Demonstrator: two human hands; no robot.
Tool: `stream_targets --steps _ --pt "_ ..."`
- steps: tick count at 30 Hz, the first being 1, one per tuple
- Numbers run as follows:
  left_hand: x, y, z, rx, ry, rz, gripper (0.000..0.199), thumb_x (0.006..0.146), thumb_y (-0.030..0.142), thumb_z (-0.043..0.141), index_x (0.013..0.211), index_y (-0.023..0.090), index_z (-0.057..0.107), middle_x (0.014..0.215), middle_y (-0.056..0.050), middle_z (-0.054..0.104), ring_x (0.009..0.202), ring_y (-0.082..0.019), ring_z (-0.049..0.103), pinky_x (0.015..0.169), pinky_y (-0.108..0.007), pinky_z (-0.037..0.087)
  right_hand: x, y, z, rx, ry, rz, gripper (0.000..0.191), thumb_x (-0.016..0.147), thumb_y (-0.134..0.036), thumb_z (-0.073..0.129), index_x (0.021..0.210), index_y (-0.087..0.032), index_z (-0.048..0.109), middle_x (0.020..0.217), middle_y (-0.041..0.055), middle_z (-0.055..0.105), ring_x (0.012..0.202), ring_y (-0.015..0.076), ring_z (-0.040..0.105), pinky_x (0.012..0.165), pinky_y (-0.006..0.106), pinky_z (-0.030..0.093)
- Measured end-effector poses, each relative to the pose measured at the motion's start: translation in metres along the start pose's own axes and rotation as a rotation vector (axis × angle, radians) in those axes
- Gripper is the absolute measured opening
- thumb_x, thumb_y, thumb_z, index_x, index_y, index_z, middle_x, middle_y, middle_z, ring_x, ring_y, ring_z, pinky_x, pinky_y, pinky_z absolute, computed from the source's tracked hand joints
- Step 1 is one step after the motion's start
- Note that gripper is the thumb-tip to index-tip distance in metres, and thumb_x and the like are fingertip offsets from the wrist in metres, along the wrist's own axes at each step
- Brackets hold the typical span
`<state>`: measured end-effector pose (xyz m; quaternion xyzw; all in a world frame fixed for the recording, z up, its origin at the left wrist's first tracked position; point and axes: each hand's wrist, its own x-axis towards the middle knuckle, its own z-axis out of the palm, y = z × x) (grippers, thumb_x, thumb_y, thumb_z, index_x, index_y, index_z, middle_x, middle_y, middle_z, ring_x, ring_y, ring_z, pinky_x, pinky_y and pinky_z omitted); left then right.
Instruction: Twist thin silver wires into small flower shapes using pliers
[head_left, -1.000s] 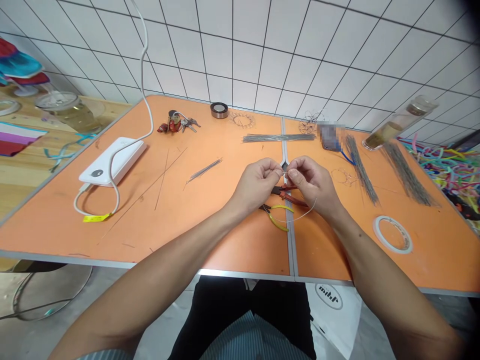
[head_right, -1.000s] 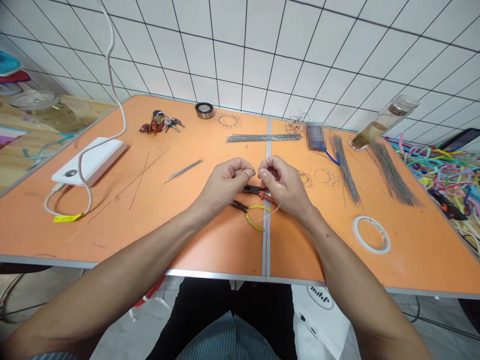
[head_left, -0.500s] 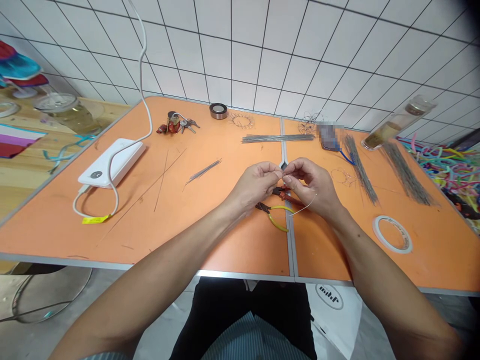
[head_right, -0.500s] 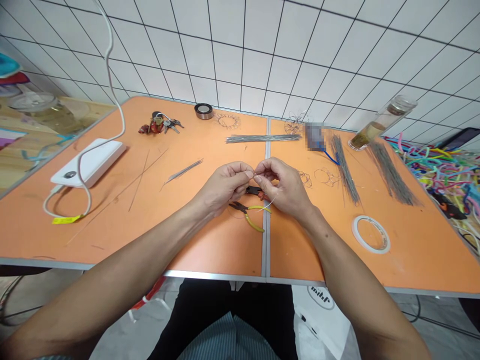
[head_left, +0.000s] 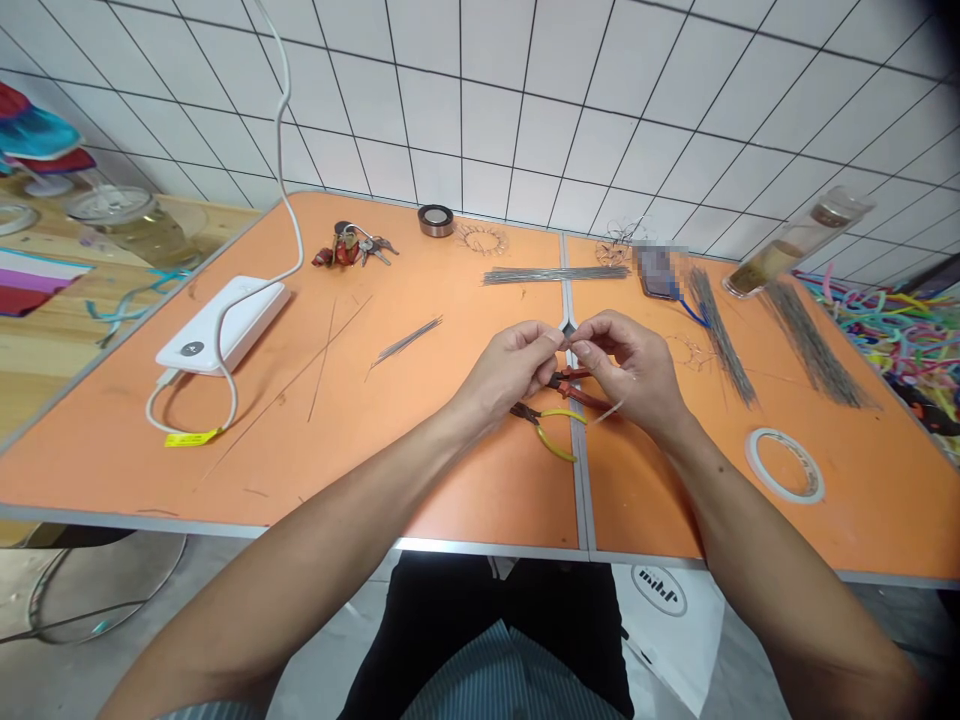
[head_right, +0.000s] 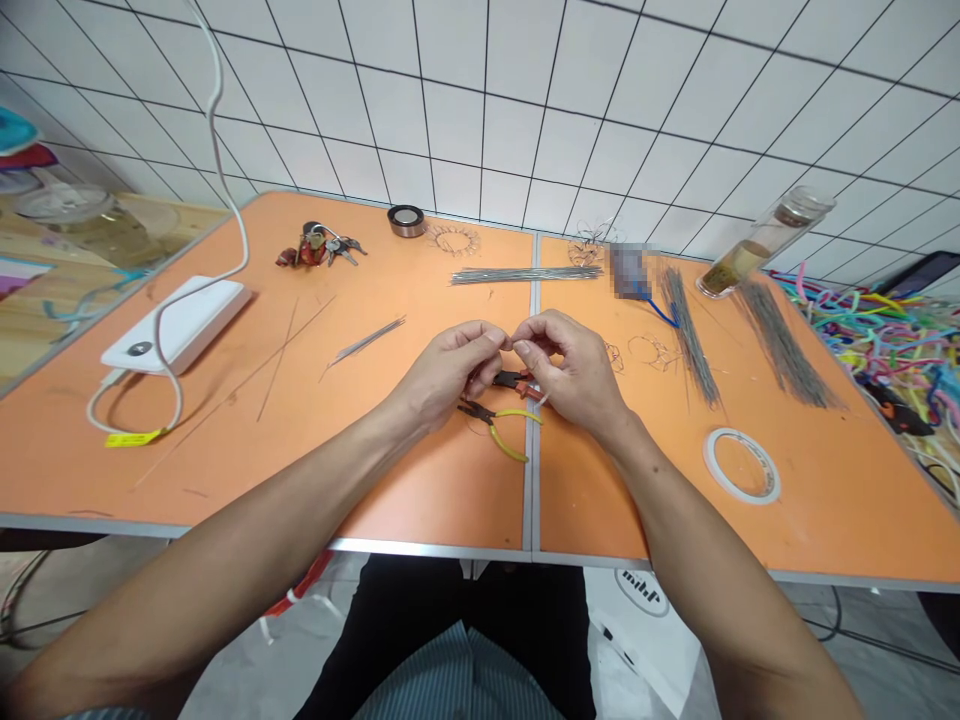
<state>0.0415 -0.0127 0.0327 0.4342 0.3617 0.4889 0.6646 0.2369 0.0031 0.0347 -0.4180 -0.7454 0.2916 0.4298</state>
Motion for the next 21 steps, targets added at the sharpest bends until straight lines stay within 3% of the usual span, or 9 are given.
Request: stream_targets --steps 6,15,21 --pt "0.0024 -0.0033 -0.0045 -0.036 -0.041 -0.028 0.026 0.099 0.028 0.075 0.077 0.017 0.065 0.066 0.001 0.064 0.050 -0.005 0.049 0.053 -0.019 0.038 0.0008 0.0022 0.0008 -0.082 0.042 -0.117 0.036 0.103 -0.061 0.078 0.097 -0.025 0.079 0.095 0.0057 0.074 0.082 0.0217 0.071 0.072 0.038 0.063" --pt "0.0035 -0.0040 -0.0046 -0.101 -0.066 -0.129 0.019 0.099 0.025 0.074 0.083 0.015 0.071 0.076 -0.004 0.076 0.056 -0.008 0.062 0.059 -0.018 0.050 0.0019 0.0050 -0.0013 -0.069 0.060 -0.144 0.035 0.103 -0.059 0.078 0.096 -0.025 0.078 0.094 0.0050 0.074 0.082 0.0208 0.070 0.072 0.036 0.060" --pt "0.0022 0.0000 -0.0034 -0.080 -0.028 -0.062 0.021 0.093 0.024 0.078 0.077 0.017 0.066 0.060 0.002 0.061 0.048 -0.007 0.050 0.050 -0.018 0.039 0.0042 0.0018 -0.0002 -0.047 0.009 -0.013 0.037 0.100 -0.062 0.079 0.099 -0.025 0.078 0.099 0.0069 0.077 0.088 0.0234 0.073 0.077 0.039 0.064"
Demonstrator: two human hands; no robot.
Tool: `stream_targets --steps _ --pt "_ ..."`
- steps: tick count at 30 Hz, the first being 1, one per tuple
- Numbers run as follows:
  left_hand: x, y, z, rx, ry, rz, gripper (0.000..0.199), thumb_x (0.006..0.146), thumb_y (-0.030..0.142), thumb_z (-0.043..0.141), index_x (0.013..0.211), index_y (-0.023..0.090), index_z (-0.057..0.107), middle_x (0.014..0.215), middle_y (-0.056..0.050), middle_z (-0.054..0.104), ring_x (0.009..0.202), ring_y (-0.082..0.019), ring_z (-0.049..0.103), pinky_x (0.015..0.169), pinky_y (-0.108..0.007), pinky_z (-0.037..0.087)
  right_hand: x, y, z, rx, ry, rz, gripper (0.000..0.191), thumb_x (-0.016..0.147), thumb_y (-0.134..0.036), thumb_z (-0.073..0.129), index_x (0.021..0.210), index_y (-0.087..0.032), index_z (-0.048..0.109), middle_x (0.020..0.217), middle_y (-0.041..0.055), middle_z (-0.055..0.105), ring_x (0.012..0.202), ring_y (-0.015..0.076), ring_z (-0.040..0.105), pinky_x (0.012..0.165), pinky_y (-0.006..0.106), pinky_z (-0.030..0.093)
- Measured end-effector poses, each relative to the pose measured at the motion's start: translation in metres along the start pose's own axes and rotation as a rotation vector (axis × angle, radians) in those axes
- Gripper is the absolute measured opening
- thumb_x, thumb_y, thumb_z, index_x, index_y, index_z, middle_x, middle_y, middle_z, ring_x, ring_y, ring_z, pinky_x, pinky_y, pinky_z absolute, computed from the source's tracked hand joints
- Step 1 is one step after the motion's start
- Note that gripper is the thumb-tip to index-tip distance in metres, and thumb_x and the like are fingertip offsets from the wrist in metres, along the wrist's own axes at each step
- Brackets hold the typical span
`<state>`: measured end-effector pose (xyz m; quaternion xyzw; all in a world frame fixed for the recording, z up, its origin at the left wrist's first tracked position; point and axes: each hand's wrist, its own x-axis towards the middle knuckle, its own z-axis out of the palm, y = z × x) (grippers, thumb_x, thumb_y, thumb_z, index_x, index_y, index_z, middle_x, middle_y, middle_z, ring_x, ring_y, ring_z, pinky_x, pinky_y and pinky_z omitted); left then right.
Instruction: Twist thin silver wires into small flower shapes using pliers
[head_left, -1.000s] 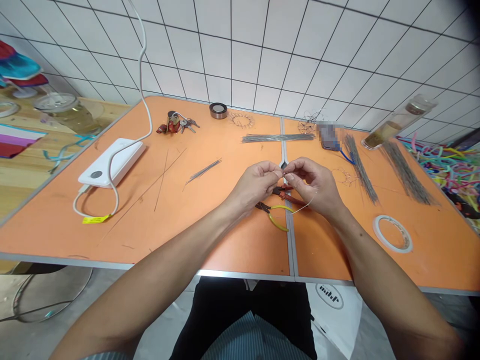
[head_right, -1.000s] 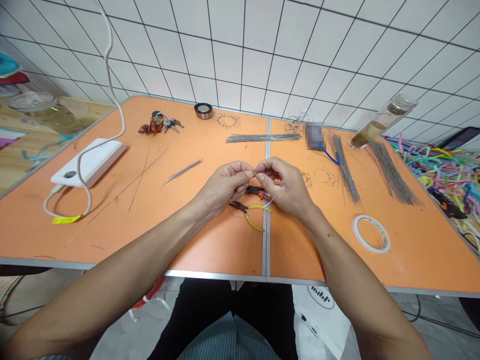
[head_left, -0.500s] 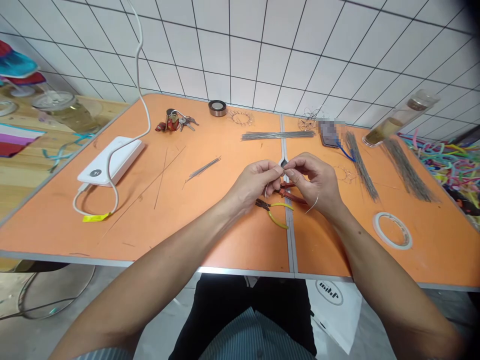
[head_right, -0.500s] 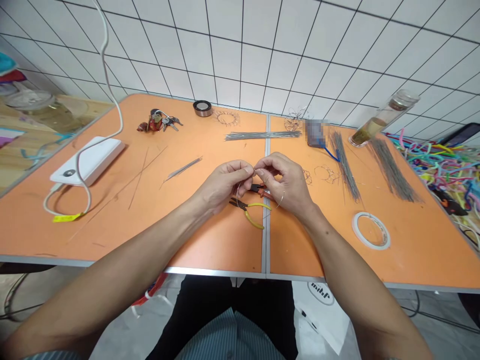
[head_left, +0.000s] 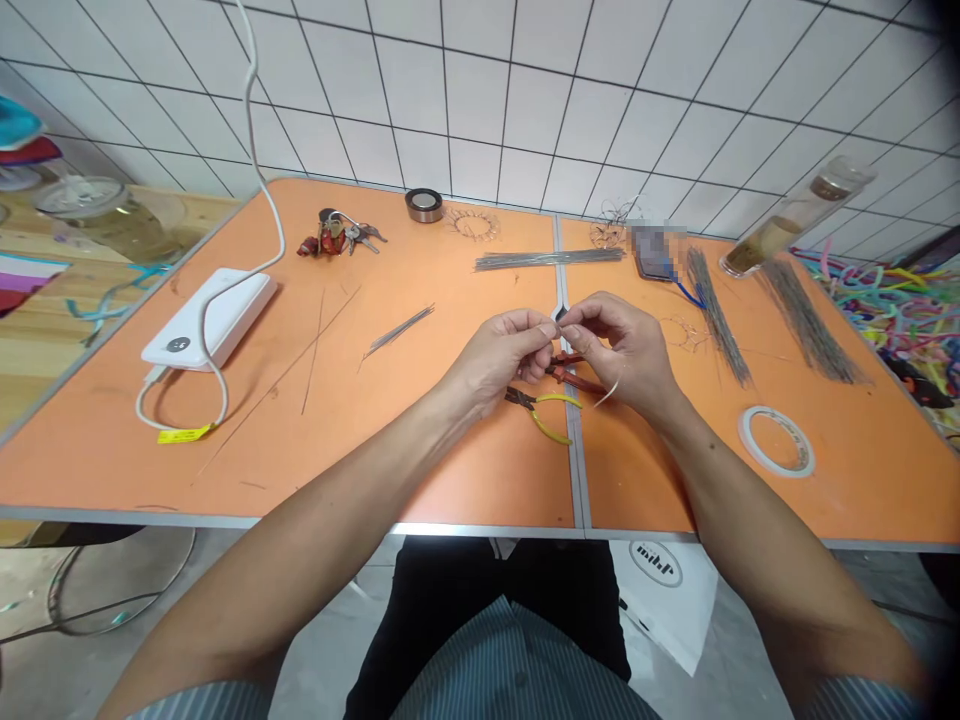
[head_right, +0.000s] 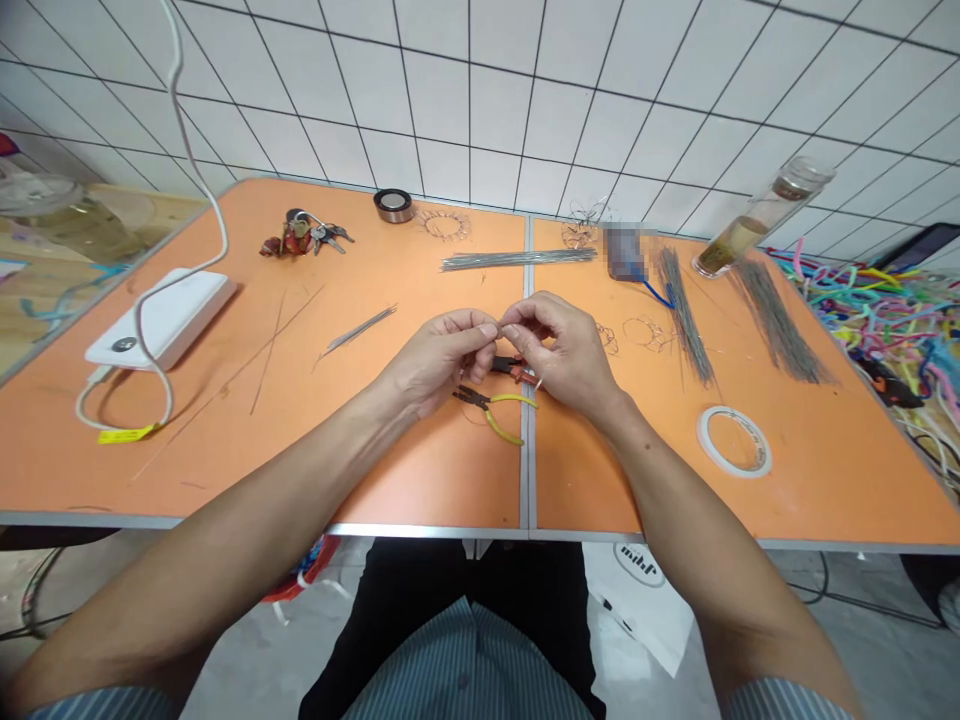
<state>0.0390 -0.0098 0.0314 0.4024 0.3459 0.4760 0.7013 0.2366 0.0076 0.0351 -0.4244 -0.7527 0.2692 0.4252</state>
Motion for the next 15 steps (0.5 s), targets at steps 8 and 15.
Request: stream_targets --steps 8,15 --pt "-0.005 0.014 0.005 0.060 0.149 0.044 0.012 0.077 0.019 0.080 0.079 0.018 0.068 0.053 0.006 0.047 0.046 -0.007 0.036 0.044 -0.017 0.028 -0.023 -0.024 -0.023 -0.178 0.014 0.158 0.013 0.101 -0.028 0.067 0.108 -0.023 0.077 0.104 0.0036 0.081 0.092 0.0220 0.074 0.087 0.037 0.062" --pt "-0.005 0.011 0.002 0.068 0.163 0.008 0.009 0.080 0.014 0.079 0.081 0.017 0.070 0.057 0.005 0.047 0.051 -0.008 0.040 0.046 -0.018 0.033 -0.115 -0.021 -0.138 -0.545 0.220 0.219 0.014 0.100 -0.025 0.068 0.101 -0.023 0.082 0.099 0.0070 0.081 0.084 0.0244 0.070 0.079 0.039 0.053"
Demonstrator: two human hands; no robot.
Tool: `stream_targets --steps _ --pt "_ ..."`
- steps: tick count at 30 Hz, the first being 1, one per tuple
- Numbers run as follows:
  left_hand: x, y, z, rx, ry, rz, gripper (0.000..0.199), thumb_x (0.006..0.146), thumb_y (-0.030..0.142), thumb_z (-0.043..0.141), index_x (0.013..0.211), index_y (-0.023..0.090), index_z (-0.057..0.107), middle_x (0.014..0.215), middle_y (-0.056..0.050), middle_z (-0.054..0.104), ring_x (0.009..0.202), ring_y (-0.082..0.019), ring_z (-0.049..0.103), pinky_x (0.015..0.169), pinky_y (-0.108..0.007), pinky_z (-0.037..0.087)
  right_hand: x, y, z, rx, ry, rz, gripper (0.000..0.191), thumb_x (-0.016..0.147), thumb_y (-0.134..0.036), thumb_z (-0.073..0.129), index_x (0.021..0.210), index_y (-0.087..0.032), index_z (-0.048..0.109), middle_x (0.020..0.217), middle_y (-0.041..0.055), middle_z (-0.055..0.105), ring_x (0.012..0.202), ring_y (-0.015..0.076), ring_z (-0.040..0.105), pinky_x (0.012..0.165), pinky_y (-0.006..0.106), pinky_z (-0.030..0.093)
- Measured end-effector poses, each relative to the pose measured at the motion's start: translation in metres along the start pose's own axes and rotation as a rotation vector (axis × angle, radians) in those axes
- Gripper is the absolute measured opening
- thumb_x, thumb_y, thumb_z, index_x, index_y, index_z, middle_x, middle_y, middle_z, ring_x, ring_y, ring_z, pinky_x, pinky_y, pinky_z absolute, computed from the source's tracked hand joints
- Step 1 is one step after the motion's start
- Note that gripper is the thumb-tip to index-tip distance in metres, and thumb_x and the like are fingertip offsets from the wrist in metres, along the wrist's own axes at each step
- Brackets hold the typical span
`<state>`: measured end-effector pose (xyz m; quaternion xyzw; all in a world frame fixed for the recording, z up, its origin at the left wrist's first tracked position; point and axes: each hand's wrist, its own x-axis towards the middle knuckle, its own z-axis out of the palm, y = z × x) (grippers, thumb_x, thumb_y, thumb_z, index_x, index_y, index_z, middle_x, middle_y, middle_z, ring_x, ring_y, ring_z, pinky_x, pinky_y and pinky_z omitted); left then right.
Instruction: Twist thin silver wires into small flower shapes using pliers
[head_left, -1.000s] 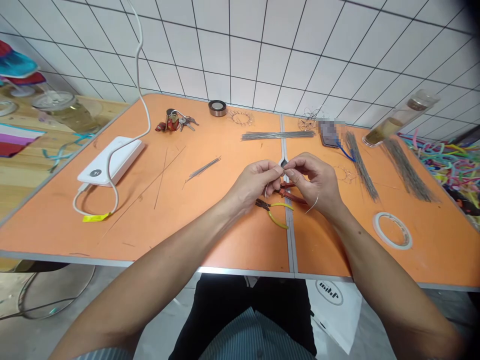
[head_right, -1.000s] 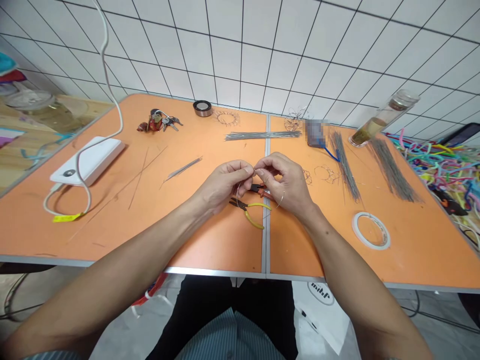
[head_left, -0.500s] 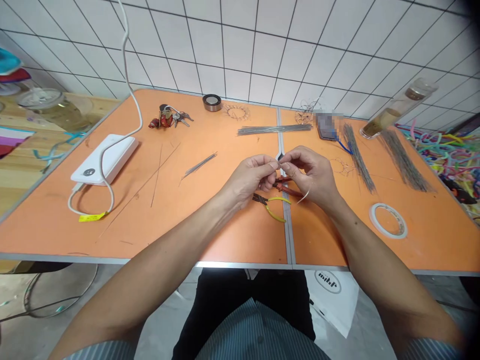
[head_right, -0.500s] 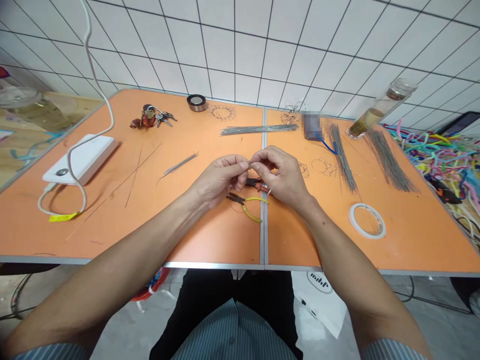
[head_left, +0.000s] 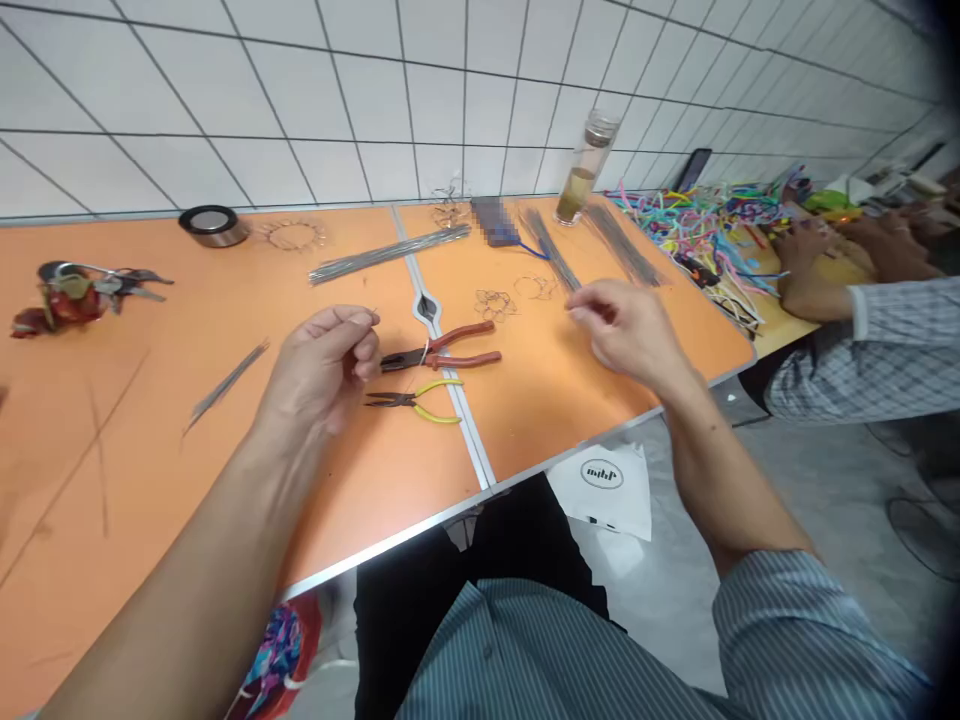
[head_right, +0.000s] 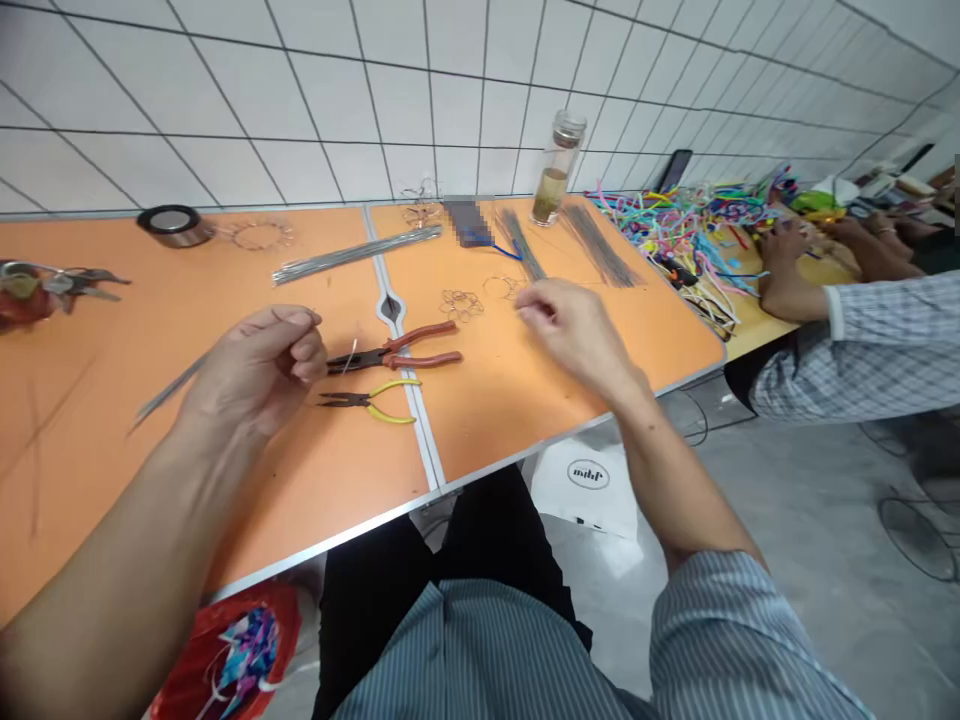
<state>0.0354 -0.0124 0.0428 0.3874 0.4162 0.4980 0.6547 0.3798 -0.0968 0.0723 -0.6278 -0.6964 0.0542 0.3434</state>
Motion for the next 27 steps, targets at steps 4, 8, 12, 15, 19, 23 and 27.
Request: stream_targets --steps 4,8,12,15,19,23,27 --pt "-0.003 -0.001 0.001 -0.001 0.017 0.003 0.011 0.077 0.011 0.080 0.081 0.016 0.071 0.057 0.004 0.049 0.054 -0.008 0.041 0.047 -0.019 0.033 -0.028 0.067 -0.053 -0.257 -0.048 0.134 0.014 0.098 -0.025 0.069 0.095 -0.022 0.082 0.096 0.0083 0.081 0.085 0.0259 0.071 0.077 0.039 0.051" --pt "-0.005 0.000 0.003 0.026 0.027 -0.028 0.014 0.077 0.014 0.084 0.080 0.018 0.071 0.058 0.004 0.050 0.054 -0.009 0.041 0.048 -0.019 0.034 -0.063 0.089 -0.063 -0.375 -0.221 0.171 0.020 0.101 -0.023 0.065 0.103 -0.021 0.084 0.107 0.0103 0.082 0.091 0.0251 0.073 0.077 0.037 0.049" --pt "-0.004 -0.001 0.002 0.059 0.040 -0.041 0.017 0.073 0.015 0.087 0.078 0.019 0.071 0.058 0.004 0.049 0.055 -0.009 0.041 0.048 -0.018 0.035 -0.087 0.091 -0.051 -0.441 -0.233 0.183 0.022 0.104 -0.023 0.065 0.113 -0.024 0.085 0.116 0.0088 0.079 0.097 0.0237 0.073 0.077 0.035 0.048" --pt "-0.003 -0.002 0.001 0.085 0.044 -0.056 0.020 0.070 0.017 0.090 0.077 0.020 0.071 0.058 0.005 0.049 0.054 -0.008 0.041 0.048 -0.018 0.035 -0.095 0.095 -0.047 -0.443 -0.241 0.179 0.019 0.106 -0.026 0.066 0.113 -0.026 0.084 0.116 0.0080 0.077 0.096 0.0226 0.072 0.076 0.035 0.047" --pt "-0.002 -0.003 0.002 0.115 0.054 -0.062 0.022 0.067 0.020 0.092 0.077 0.022 0.072 0.058 0.006 0.048 0.053 -0.008 0.041 0.047 -0.018 0.035 -0.099 0.098 -0.048 -0.408 -0.260 0.126 0.018 0.108 -0.027 0.065 0.114 -0.026 0.083 0.118 0.0080 0.076 0.094 0.0216 0.071 0.076 0.034 0.048" --pt "-0.002 -0.003 0.002 0.119 0.056 -0.078 0.025 0.066 0.021 0.093 0.077 0.022 0.071 0.057 0.006 0.048 0.053 -0.007 0.040 0.047 -0.017 0.035 -0.106 0.094 -0.047 -0.385 -0.253 0.083 0.021 0.110 -0.024 0.061 0.115 -0.025 0.081 0.117 0.0081 0.076 0.100 0.0231 0.072 0.077 0.035 0.049" --pt "0.000 -0.005 0.001 0.124 0.043 -0.074 0.026 0.067 0.021 0.093 0.078 0.021 0.069 0.059 0.006 0.048 0.053 -0.008 0.040 0.048 -0.019 0.035 -0.113 0.087 -0.047 -0.373 -0.272 0.080 0.022 0.109 -0.022 0.061 0.115 -0.026 0.081 0.117 0.0074 0.077 0.096 0.0223 0.072 0.075 0.035 0.048"
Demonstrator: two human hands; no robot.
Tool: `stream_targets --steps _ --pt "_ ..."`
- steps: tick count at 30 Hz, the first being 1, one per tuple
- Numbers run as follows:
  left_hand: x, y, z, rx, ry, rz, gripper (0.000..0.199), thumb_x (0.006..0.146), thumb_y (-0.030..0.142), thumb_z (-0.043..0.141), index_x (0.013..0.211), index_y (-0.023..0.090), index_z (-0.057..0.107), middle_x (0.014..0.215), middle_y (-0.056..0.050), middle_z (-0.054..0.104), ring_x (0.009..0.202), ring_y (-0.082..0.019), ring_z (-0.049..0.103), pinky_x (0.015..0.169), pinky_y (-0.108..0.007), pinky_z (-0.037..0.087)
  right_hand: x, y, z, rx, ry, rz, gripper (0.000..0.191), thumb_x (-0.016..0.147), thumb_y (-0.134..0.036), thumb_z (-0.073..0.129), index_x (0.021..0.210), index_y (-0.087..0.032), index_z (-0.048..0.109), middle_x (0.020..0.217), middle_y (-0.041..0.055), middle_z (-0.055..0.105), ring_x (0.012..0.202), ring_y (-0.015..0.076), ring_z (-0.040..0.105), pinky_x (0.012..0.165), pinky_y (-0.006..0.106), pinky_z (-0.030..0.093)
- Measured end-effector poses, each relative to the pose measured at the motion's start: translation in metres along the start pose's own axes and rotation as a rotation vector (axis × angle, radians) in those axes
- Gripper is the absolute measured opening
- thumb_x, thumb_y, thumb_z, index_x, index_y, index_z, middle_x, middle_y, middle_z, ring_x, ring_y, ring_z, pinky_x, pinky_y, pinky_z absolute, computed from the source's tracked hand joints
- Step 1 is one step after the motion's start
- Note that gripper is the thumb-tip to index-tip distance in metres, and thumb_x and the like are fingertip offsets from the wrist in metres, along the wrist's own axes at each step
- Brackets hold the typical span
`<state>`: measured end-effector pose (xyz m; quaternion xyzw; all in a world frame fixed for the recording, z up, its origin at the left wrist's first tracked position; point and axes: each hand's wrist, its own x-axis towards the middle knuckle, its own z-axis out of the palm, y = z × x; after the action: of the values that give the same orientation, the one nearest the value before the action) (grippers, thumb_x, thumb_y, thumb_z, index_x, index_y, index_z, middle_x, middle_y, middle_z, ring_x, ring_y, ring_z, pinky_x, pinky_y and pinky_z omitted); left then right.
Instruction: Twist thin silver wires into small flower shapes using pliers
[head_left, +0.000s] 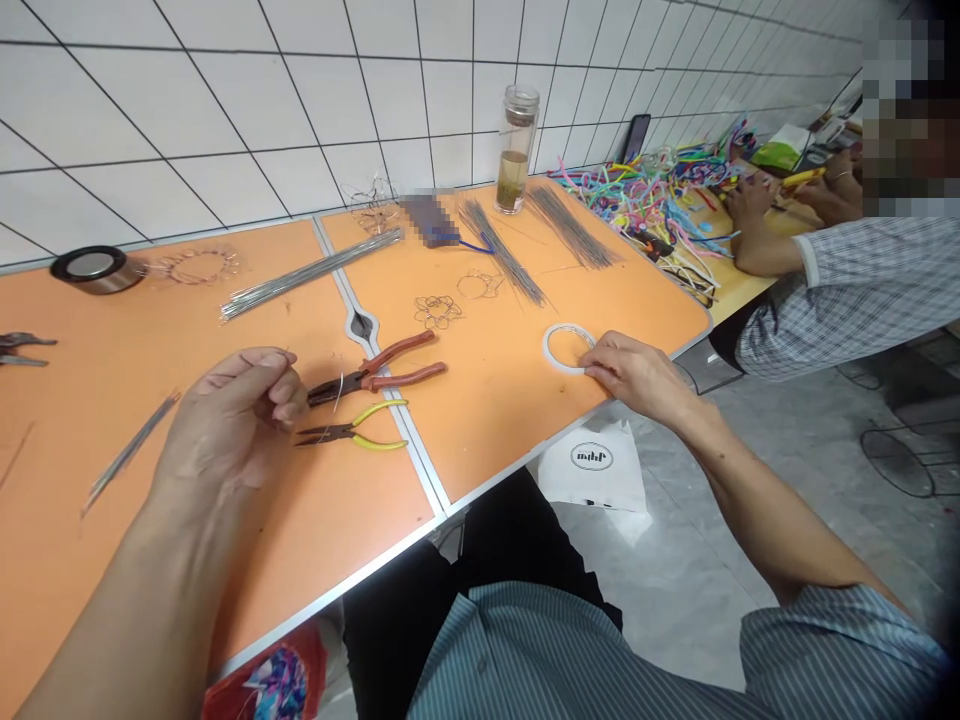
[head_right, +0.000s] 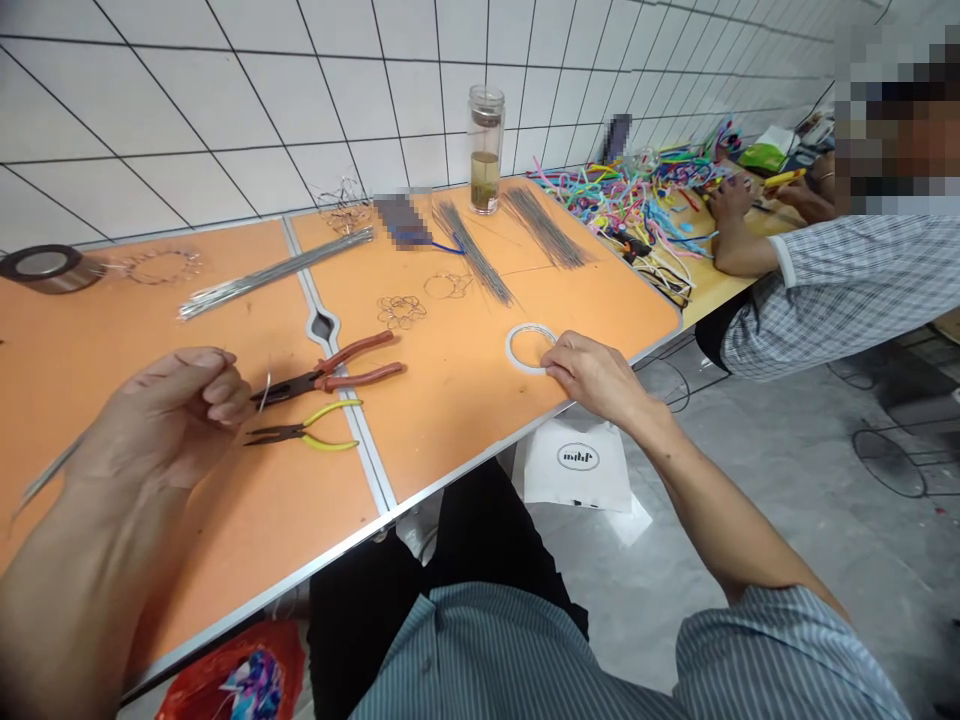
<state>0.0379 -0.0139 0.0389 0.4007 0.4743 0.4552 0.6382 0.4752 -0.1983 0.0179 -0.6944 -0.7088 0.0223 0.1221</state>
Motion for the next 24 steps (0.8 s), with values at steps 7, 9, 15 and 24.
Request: stream_targets --steps 7,9,15,24 --pt "0.000 -0.002 0.000 0.023 0.000 0.015 0.024 0.072 0.023 0.092 0.078 0.020 0.070 0.058 0.005 0.049 0.053 -0.009 0.042 0.049 -0.020 0.034 0.019 0.000 -0.007 -0.013 0.059 0.054 0.023 0.109 -0.024 0.060 0.109 -0.024 0.083 0.115 0.0080 0.079 0.094 0.0228 0.073 0.075 0.035 0.048" --pt "0.000 -0.002 0.001 0.011 -0.001 0.019 0.023 0.072 0.022 0.092 0.077 0.020 0.069 0.057 0.005 0.049 0.053 -0.009 0.042 0.049 -0.020 0.034 0.031 0.004 -0.006 -0.072 0.076 0.063 0.023 0.110 -0.027 0.061 0.110 -0.024 0.084 0.115 0.0084 0.079 0.097 0.0239 0.073 0.073 0.036 0.045" --pt "0.000 -0.002 0.000 -0.027 -0.012 0.017 0.018 0.074 0.019 0.090 0.078 0.019 0.072 0.057 0.005 0.049 0.053 -0.008 0.041 0.048 -0.019 0.035 0.055 0.018 0.003 -0.230 -0.020 0.024 0.022 0.110 -0.028 0.062 0.111 -0.024 0.084 0.115 0.0089 0.078 0.099 0.0250 0.073 0.067 0.036 0.038" --pt "0.002 -0.007 -0.001 -0.052 -0.030 0.033 0.013 0.077 0.015 0.085 0.079 0.018 0.072 0.058 0.003 0.051 0.052 -0.008 0.043 0.047 -0.018 0.034 0.064 0.022 0.004 -0.278 -0.075 0.000 0.022 0.110 -0.027 0.060 0.107 -0.023 0.081 0.115 0.0097 0.077 0.096 0.0243 0.070 0.066 0.037 0.034"
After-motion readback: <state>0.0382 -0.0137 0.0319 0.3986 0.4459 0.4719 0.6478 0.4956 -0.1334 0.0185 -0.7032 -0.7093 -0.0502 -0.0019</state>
